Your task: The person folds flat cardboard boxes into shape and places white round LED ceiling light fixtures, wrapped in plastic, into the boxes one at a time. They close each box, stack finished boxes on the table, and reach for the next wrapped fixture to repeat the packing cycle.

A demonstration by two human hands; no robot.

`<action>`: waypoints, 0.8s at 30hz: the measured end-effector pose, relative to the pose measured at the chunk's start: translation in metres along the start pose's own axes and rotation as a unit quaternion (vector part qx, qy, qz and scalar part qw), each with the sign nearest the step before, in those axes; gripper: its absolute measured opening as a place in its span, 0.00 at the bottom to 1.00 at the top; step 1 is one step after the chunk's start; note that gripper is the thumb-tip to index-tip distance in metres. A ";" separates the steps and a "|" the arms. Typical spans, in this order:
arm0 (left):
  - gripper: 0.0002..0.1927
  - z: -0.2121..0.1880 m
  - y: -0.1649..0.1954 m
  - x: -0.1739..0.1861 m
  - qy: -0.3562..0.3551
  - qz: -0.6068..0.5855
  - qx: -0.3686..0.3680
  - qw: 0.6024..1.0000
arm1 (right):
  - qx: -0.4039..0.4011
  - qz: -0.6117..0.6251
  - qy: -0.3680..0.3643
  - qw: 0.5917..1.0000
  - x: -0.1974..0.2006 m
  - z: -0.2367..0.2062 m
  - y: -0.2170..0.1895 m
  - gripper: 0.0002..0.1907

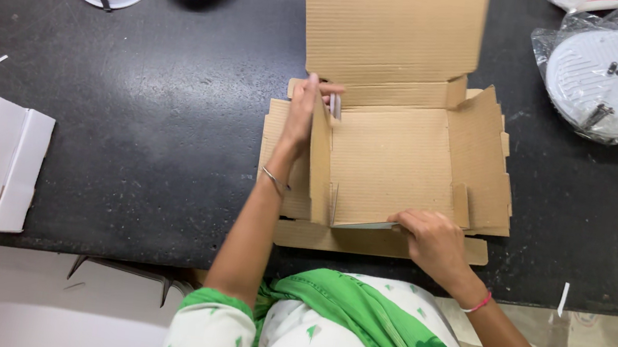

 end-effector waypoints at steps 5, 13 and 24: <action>0.34 -0.012 -0.014 0.009 0.045 -0.043 -0.104 0.993 | -0.005 -0.021 -0.014 1.000 -0.004 0.001 0.002 0.11; 0.34 -0.029 -0.019 0.011 0.047 0.055 -0.078 0.994 | 0.017 -0.015 -0.063 0.998 -0.004 0.006 -0.012 0.14; 0.39 -0.050 -0.019 -0.003 -0.014 0.100 -0.100 0.990 | 0.106 -0.012 -0.187 0.976 -0.054 0.017 -0.040 0.17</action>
Point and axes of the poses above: each hand's wrist, its own z-axis towards the middle knuckle, its own x-axis out of the back of the hand, y = z × x, the point moved 9 cm from there along z, towards the middle knuckle, and after that the axes turned 11 degrees about z, right-handed, at the moved point
